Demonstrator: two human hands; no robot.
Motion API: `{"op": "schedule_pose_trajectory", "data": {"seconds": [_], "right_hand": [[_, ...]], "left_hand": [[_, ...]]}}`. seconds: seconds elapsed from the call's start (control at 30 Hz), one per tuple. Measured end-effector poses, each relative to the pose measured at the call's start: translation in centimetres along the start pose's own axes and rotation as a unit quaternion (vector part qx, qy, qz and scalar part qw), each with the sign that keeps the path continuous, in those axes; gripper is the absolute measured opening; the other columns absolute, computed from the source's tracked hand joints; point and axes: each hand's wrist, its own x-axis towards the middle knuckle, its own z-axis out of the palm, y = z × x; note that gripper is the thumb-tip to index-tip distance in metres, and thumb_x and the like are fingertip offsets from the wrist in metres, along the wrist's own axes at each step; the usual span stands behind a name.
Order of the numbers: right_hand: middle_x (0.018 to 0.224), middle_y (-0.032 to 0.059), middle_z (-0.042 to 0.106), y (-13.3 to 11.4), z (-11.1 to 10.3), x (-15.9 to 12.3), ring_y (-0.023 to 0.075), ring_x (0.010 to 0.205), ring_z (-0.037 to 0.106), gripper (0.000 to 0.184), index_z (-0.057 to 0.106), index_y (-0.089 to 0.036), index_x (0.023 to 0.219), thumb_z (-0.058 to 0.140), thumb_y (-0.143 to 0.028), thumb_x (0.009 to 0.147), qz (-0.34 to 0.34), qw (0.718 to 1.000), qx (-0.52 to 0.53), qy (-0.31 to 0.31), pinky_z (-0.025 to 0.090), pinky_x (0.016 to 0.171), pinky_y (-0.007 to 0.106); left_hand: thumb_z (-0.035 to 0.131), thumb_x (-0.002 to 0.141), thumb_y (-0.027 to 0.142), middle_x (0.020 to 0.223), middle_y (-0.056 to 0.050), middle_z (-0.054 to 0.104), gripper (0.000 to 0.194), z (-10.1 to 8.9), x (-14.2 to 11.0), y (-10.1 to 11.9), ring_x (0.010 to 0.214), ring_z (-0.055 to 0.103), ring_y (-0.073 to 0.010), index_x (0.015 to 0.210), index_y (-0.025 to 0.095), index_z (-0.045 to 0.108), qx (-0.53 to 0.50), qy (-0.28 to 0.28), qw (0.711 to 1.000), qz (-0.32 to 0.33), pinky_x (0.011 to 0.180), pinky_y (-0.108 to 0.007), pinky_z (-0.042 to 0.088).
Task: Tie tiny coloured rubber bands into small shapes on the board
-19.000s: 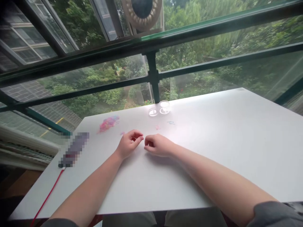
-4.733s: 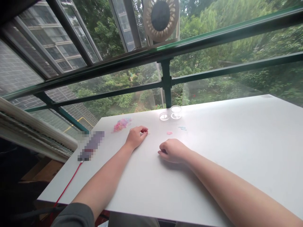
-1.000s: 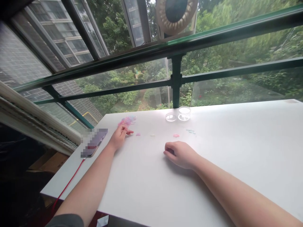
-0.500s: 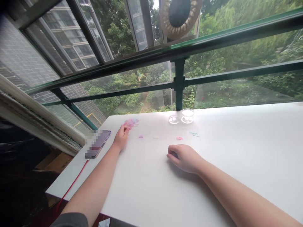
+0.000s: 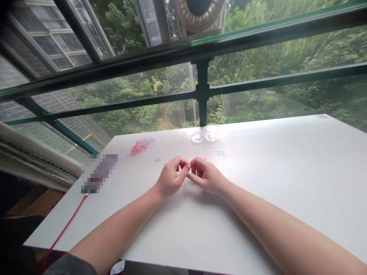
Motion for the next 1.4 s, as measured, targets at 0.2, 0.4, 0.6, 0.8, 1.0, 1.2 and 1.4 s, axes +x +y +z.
{"op": "schedule_pose_trajectory", "data": {"seconds": [0.2,0.4,0.6,0.8,1.0,1.2,1.4], "right_hand": [[0.060,-0.0049,0.041,0.0,0.2,-0.1,0.0094,0.052,0.037,0.014,0.045,-0.020,0.078,0.056,-0.027,0.083,-0.009,1.000,0.010,-0.017,0.031,0.048,0.023],[0.057,-0.0055,0.041,-0.4,0.1,-0.1,0.0090,0.050,0.037,0.008,0.047,-0.019,0.077,0.050,-0.020,0.084,0.009,1.000,0.001,-0.029,0.030,0.048,0.023],[0.056,-0.0058,0.041,-0.3,-0.1,-0.2,0.0094,0.049,0.037,0.005,0.048,-0.020,0.080,0.048,-0.016,0.082,0.026,0.999,0.019,-0.033,0.030,0.048,0.024],[0.061,-0.0045,0.046,-0.1,-0.1,-0.2,0.0100,0.051,0.040,0.008,0.047,-0.020,0.083,0.047,-0.013,0.080,0.033,0.999,0.013,-0.035,0.032,0.051,0.025],[0.058,-0.0059,0.041,0.0,0.0,-0.1,0.0092,0.050,0.038,0.008,0.045,-0.021,0.079,0.049,-0.013,0.079,0.031,0.999,0.016,-0.033,0.030,0.049,0.023],[0.059,-0.0056,0.042,0.1,0.0,-0.1,0.0092,0.050,0.039,0.008,0.045,-0.020,0.079,0.049,-0.013,0.078,0.027,0.999,0.021,-0.027,0.031,0.049,0.023],[0.060,-0.0053,0.042,0.2,0.1,0.0,0.0092,0.051,0.039,0.009,0.044,-0.020,0.079,0.049,-0.013,0.078,0.024,0.999,0.022,-0.028,0.031,0.049,0.023]], "left_hand": [[0.050,0.086,0.027,0.078,-0.002,0.063,0.012,0.0,-0.7,-0.7,0.072,0.056,-0.0134,0.082,0.018,0.058,-0.034,-0.003,0.998,-0.047,0.062,-0.026,0.041],[0.052,0.085,0.028,0.078,-0.002,0.064,0.012,-0.6,-1.0,-1.2,0.069,0.056,-0.0134,0.080,0.019,0.059,-0.054,-0.036,0.996,-0.063,0.060,-0.026,0.041],[0.049,0.087,0.031,0.083,-0.004,0.066,0.016,-0.6,-1.1,-1.7,0.075,0.060,-0.0147,0.085,0.019,0.058,-0.135,-0.055,0.985,-0.093,0.066,-0.027,0.046],[0.048,0.088,0.031,0.085,-0.004,0.064,0.016,-0.6,-1.1,-1.9,0.078,0.061,-0.0145,0.086,0.018,0.056,-0.154,-0.060,0.982,-0.094,0.070,-0.026,0.047],[0.049,0.087,0.032,0.084,-0.005,0.063,0.017,-0.5,-1.0,-1.9,0.077,0.060,-0.0148,0.085,0.017,0.057,-0.144,-0.046,0.985,-0.088,0.070,-0.026,0.047],[0.050,0.086,0.029,0.089,-0.006,0.064,0.014,-0.5,-1.0,-2.0,0.084,0.062,-0.0162,0.087,0.018,0.057,-0.173,-0.045,0.980,-0.089,0.073,-0.027,0.048],[0.051,0.085,0.029,0.087,-0.006,0.065,0.014,-0.6,-1.0,-1.8,0.081,0.062,-0.0159,0.084,0.017,0.059,-0.162,-0.041,0.982,-0.088,0.070,-0.027,0.049]]}}
